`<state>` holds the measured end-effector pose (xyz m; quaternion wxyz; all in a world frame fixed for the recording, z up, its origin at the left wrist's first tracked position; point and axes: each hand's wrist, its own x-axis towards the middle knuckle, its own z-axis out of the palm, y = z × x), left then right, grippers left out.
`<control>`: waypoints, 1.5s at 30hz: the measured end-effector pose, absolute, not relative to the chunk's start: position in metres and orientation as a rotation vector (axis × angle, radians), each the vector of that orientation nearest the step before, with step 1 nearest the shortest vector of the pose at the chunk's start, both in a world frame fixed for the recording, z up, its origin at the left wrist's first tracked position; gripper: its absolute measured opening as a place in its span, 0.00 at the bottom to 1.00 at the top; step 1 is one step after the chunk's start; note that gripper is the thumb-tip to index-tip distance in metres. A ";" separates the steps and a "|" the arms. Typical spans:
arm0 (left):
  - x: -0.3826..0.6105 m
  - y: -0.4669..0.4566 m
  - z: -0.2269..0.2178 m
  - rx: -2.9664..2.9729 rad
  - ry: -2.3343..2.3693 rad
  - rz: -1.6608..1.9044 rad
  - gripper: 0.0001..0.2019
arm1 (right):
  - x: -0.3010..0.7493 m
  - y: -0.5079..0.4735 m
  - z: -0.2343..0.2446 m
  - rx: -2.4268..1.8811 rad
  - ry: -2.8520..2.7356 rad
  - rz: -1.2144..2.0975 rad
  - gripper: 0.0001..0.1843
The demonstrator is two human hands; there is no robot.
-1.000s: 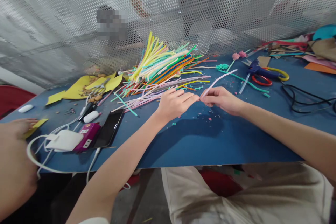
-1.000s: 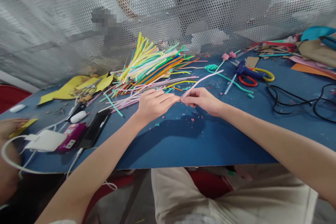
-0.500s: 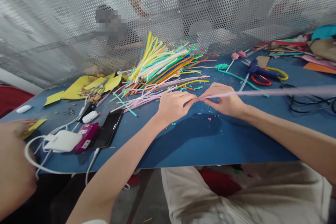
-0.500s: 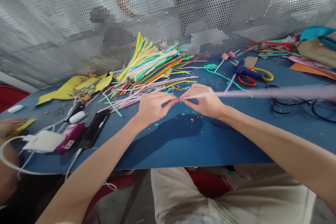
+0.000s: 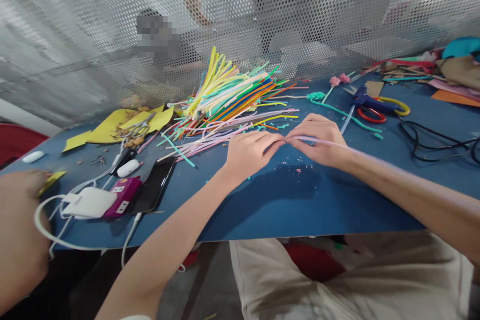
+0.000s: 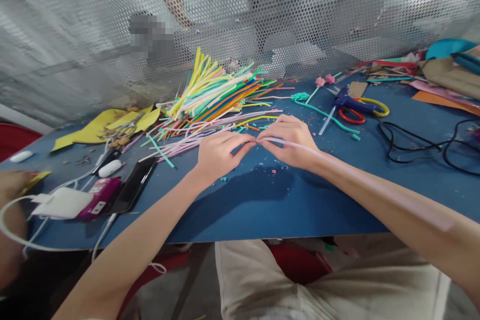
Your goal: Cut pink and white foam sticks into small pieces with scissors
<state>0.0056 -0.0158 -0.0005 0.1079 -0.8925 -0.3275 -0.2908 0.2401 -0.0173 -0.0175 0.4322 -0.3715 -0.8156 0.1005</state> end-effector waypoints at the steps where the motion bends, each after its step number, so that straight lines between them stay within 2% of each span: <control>1: 0.004 -0.014 -0.001 -2.586 -0.903 -0.816 0.12 | 0.237 -0.018 -0.017 -0.955 -1.971 0.361 0.08; 7: -0.005 -0.005 -0.003 -2.512 -0.743 -0.667 0.14 | 0.227 -0.013 -0.021 -0.988 -1.629 1.086 0.11; 16: 0.001 0.002 -0.013 -2.471 -0.828 -0.741 0.12 | 0.228 -0.009 -0.028 -1.023 -1.648 1.114 0.13; 20: 0.002 0.001 -0.013 -2.487 -0.847 -0.760 0.11 | 0.228 -0.010 -0.027 -1.057 -1.744 0.958 0.13; 29: 0.007 -0.004 -0.010 -2.583 -0.977 -0.858 0.13 | 0.232 -0.008 -0.031 -0.998 -1.988 0.318 0.08; 39: 0.010 -0.012 -0.003 -2.758 -1.230 -0.893 0.12 | 0.249 -0.012 -0.020 -0.845 -2.330 -0.260 0.12; 42: 0.011 -0.013 -0.001 -2.774 -1.300 -0.880 0.11 | 0.249 -0.013 -0.018 -0.821 -2.368 -0.303 0.13; 45: 0.011 -0.013 -0.001 -2.741 -1.315 -0.902 0.10 | 0.246 -0.011 -0.021 -0.874 -2.258 -0.174 0.10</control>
